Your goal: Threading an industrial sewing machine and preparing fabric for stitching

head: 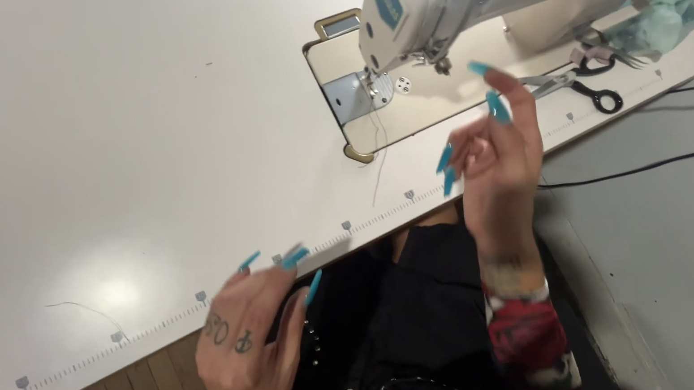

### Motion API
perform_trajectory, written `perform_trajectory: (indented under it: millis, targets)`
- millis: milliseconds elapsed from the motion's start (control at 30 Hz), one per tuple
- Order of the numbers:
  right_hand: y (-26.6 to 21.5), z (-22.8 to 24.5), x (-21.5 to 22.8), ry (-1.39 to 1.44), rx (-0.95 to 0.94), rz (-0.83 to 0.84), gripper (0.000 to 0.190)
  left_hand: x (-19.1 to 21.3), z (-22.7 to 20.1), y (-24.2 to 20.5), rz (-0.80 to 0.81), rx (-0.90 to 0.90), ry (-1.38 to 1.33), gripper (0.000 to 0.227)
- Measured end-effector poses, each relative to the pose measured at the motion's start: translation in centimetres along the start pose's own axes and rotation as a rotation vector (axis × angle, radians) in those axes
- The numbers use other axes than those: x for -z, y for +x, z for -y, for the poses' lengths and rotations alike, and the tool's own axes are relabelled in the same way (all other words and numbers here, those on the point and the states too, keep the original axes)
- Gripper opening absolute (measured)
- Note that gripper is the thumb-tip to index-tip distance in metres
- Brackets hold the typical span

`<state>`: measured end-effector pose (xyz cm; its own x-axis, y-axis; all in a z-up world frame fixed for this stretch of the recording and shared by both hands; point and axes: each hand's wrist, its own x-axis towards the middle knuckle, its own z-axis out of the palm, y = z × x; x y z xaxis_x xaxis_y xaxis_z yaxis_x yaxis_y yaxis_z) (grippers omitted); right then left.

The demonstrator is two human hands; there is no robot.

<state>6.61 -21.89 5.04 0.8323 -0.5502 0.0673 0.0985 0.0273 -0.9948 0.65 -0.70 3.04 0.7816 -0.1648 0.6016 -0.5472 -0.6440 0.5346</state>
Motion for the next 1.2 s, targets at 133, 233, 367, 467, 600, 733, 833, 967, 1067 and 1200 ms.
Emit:
perform_trajectory:
  millis: [133, 233, 367, 467, 600, 733, 833, 967, 1067, 1200]
  targets:
    - [2.5, -1.4, 1.6, 0.08, 0.025, 0.199, 0.048, -0.5, -0.8, 1.8, -0.017, -0.148, -0.034, 0.015]
    - [2.2, 0.1, 0.9, -0.06, -0.01, 0.276, 0.058, -1.1, -0.8, 0.8, 0.029, -0.141, -0.042, 0.02]
    - [3.0, 0.1, 1.0, -0.008, -0.136, 0.345, 0.073, -1.6, -1.2, 0.0, 0.04, -0.085, -0.055, 0.019]
    - [3.3, -0.7, 1.3, 0.061, -0.073, 0.313, 0.061, -1.5, -1.3, 0.1, 0.045, -0.076, -0.021, 0.019]
    - [3.7, -0.7, 0.9, 0.138, -0.098, 0.286, 0.057, -1.3, -1.1, 0.4, 0.059, -0.087, -0.045, 0.021]
    - [4.1, -0.1, 1.1, 0.267, -0.124, 0.387, 0.053, -1.4, -1.0, 1.3, 0.094, -0.12, -0.077, 0.019]
    - [4.6, 0.0, 1.1, 0.318, -0.149, 0.35, 0.05, -2.7, -0.4, 1.9, 0.081, -0.099, -0.045, 0.041]
    - [5.0, 0.3, 0.8, 0.325, -0.149, 0.412, 0.05, -4.5, -0.5, 7.2, 0.091, 0.013, -0.153, 0.028]
    - [5.3, 0.1, 0.9, 0.302, -0.162, 0.407, 0.053, -6.6, -0.4, 11.1, 0.094, -0.098, -0.083, 0.026]
    - [5.5, 0.6, 0.9, 0.319, -0.196, 0.406, 0.055, -9.7, -0.2, 13.9, 0.14, -0.294, 0.16, 0.041]
